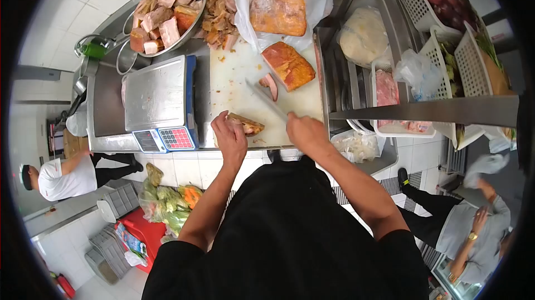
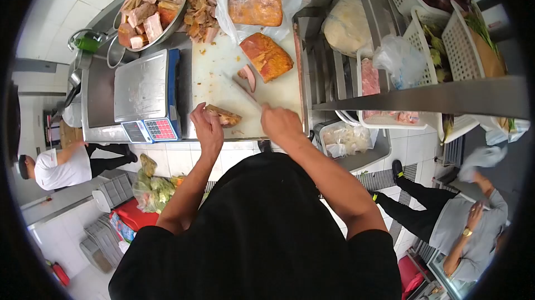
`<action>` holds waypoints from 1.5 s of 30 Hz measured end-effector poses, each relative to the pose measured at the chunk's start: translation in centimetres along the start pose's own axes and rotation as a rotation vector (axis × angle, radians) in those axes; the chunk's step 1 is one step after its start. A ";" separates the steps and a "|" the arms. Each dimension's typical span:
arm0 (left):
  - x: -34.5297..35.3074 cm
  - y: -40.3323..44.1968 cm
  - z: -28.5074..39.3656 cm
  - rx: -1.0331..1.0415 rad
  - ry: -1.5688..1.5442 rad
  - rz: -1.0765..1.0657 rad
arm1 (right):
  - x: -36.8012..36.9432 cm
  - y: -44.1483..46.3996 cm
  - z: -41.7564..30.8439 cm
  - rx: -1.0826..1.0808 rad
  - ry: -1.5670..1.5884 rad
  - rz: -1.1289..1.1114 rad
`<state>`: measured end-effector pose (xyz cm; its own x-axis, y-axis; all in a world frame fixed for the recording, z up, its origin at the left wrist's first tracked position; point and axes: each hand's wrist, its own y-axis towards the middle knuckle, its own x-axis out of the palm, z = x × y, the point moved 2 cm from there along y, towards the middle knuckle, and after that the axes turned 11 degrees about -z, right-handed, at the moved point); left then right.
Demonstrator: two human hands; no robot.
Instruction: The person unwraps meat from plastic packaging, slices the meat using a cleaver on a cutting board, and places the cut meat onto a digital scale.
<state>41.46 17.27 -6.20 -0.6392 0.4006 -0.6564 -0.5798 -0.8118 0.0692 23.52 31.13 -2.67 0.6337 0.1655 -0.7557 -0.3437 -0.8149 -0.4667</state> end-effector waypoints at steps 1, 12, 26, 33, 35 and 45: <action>0.1 0.5 0.2 0.011 0.000 -0.006 | -1.1 -0.1 0.2 0.006 0.005 0.009; -1.7 8.2 2.1 0.515 0.499 -0.777 | -2.5 -6.8 5.3 0.130 0.437 0.369; -17.5 11.5 -1.3 -0.145 0.311 0.044 | 3.7 -11.1 9.9 0.273 0.855 0.341; -11.8 10.7 3.7 0.323 0.610 -0.182 | 2.9 -11.0 9.4 0.278 0.857 0.368; -6.2 10.1 4.6 0.547 0.481 -0.450 | 2.5 -10.9 8.9 0.260 0.876 0.376; 5.7 12.9 5.4 0.446 0.770 -0.783 | 3.0 -11.8 8.8 0.248 0.885 0.391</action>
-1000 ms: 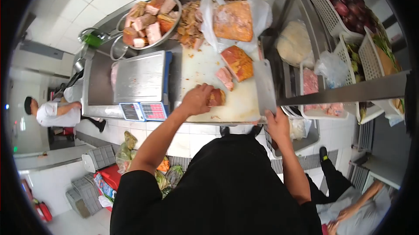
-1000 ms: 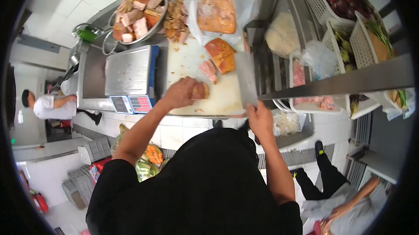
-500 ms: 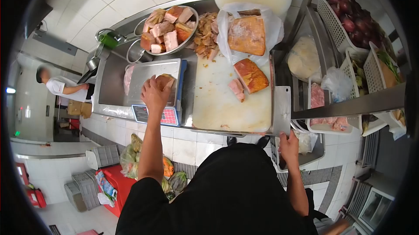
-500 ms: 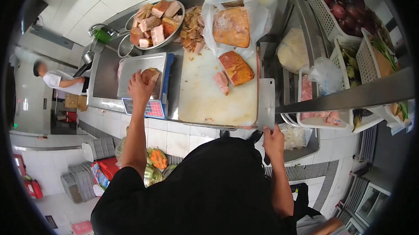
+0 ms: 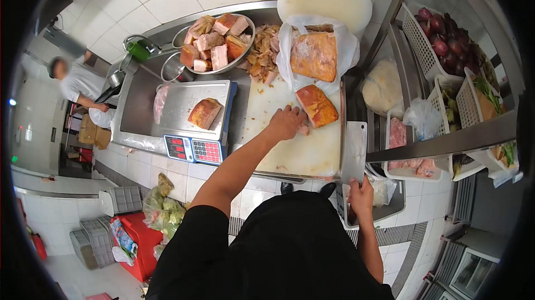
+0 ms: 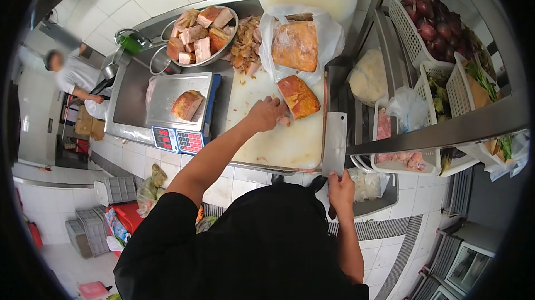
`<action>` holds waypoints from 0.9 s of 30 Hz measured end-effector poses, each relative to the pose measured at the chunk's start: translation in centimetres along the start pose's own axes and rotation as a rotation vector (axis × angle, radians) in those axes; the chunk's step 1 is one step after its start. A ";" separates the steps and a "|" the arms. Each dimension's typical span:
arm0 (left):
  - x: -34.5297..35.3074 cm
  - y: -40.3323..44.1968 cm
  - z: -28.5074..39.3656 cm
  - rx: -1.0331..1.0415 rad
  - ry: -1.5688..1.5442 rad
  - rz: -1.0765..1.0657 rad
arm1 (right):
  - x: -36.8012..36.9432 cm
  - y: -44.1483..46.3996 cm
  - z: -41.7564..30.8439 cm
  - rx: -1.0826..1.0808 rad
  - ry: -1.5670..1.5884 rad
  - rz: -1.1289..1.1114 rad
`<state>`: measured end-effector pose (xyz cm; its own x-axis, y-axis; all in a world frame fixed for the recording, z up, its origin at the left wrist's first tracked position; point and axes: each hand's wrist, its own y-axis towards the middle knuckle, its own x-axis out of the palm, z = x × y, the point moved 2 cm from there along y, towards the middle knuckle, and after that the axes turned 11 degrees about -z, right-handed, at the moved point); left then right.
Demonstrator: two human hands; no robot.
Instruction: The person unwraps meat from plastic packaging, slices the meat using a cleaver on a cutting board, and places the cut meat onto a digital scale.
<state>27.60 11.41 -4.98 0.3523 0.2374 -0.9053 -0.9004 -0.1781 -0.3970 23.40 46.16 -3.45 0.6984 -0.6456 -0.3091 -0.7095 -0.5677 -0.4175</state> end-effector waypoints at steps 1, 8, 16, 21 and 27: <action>0.1 -0.1 0.0 -0.002 0.003 0.003 | -0.1 -0.1 0.3 -0.004 0.001 -0.001; 2.0 -0.7 -4.0 -0.262 -0.358 0.066 | -0.7 -0.3 1.4 0.025 0.021 0.003; -12.6 1.0 -10.5 -0.407 -0.867 0.804 | -0.5 0.3 1.5 0.046 -0.043 -0.026; -11.2 1.7 -9.0 -0.163 -0.725 0.995 | 0.5 0.1 0.3 0.027 -0.033 -0.082; 3.2 -3.3 0.1 -0.272 -0.822 0.569 | 1.0 0.3 1.0 0.024 -0.091 -0.153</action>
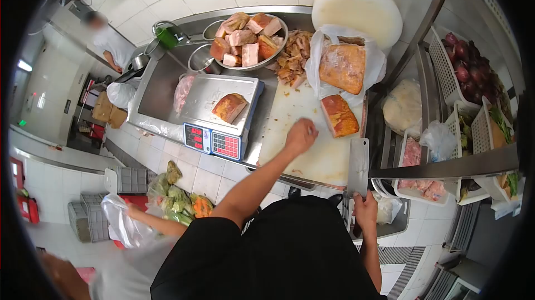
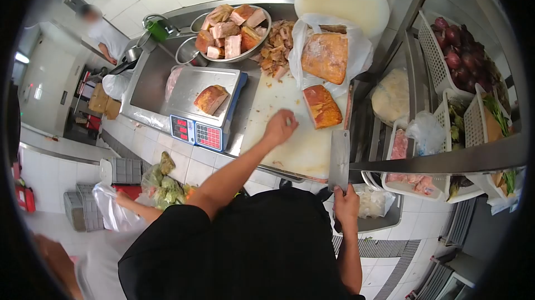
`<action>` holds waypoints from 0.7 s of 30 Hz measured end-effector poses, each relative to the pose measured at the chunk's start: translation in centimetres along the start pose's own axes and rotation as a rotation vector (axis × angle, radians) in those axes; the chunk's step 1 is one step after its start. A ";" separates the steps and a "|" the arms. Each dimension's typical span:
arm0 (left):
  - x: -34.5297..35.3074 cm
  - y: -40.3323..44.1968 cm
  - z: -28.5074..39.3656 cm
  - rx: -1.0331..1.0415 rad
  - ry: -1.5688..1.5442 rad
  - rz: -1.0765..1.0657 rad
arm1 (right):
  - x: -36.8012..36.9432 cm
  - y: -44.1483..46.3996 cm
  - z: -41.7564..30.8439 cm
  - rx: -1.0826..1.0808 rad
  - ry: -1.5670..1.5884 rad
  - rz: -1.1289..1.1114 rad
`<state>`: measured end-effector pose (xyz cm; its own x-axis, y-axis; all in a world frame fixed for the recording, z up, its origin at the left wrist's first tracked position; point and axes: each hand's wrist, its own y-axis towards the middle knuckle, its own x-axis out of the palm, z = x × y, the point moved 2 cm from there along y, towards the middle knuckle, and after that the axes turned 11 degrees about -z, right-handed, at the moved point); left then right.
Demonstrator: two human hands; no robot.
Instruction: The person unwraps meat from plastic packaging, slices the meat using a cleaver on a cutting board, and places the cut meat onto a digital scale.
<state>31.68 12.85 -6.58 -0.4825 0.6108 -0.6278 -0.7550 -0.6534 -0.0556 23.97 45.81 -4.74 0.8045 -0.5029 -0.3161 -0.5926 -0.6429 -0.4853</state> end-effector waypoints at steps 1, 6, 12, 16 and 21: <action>0.4 -1.8 -0.8 0.010 0.077 -0.054 | 0.0 0.3 0.6 -0.016 -0.036 -0.014; 1.0 -8.5 -2.0 0.241 0.155 0.140 | 0.2 0.6 -0.2 -0.006 -0.178 -0.068; -2.4 -10.6 -1.7 -0.034 -0.008 -0.074 | 1.0 0.7 -1.6 0.042 -0.249 -0.108; -6.0 -10.6 -1.6 -0.169 -0.071 -0.029 | 1.2 1.1 -0.7 0.035 -0.308 -0.113; -16.1 -8.4 -1.5 0.122 0.500 0.560 | 1.2 1.1 0.7 -0.087 -0.390 -0.083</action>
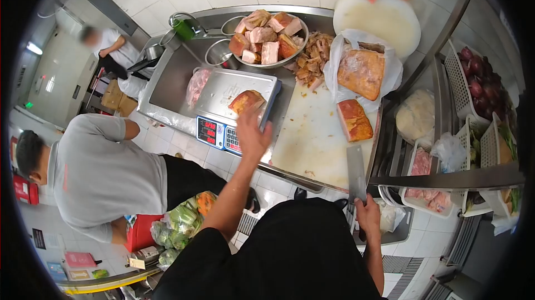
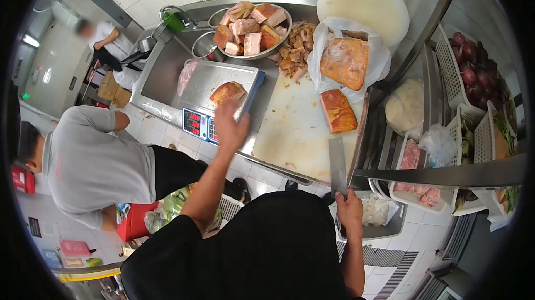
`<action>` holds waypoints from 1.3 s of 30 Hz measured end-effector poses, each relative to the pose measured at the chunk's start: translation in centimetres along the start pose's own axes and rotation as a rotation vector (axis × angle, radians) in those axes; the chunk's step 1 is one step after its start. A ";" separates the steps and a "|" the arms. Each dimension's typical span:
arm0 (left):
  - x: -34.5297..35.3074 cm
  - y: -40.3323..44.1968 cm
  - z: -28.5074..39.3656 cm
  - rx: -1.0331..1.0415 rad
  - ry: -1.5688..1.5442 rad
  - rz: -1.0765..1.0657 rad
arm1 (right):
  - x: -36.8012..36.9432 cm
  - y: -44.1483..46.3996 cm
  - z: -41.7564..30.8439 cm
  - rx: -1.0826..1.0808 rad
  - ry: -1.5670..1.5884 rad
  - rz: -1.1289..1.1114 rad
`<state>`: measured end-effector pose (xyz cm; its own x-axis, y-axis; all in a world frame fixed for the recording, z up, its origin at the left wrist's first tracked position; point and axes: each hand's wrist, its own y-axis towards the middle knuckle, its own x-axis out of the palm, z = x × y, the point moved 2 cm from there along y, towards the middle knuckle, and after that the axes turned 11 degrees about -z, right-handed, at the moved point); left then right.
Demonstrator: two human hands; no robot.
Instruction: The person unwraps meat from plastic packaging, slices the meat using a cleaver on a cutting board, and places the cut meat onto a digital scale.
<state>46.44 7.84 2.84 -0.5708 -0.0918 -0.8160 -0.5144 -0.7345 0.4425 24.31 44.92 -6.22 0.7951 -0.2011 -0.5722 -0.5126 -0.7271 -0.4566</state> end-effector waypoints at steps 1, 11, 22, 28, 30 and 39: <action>-1.5 1.6 -0.8 -0.048 0.096 0.011 | 0.0 -0.1 0.0 -0.001 0.002 0.007; -0.8 9.2 -7.9 -0.425 -0.060 -0.555 | -0.9 -1.8 -2.9 0.117 0.109 -0.021; 5.1 22.7 -5.4 0.248 0.334 -0.224 | -0.6 -3.0 -2.1 0.192 0.081 0.051; 7.0 24.5 -2.8 0.119 0.533 -0.399 | -0.4 -3.7 -1.7 0.194 0.085 0.131; 7.2 23.6 0.5 0.205 0.413 -0.325 | -0.8 -4.0 -1.9 0.269 0.166 0.124; 18.2 11.7 16.6 0.582 -0.223 -0.956 | -2.7 -2.3 -1.6 0.200 0.162 0.160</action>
<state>19.41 8.78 -0.69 0.1428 0.5021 -0.8530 -0.9851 -0.0114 -0.1716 23.83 46.07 -2.53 0.7322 -0.4166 -0.5389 -0.6764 -0.5374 -0.5037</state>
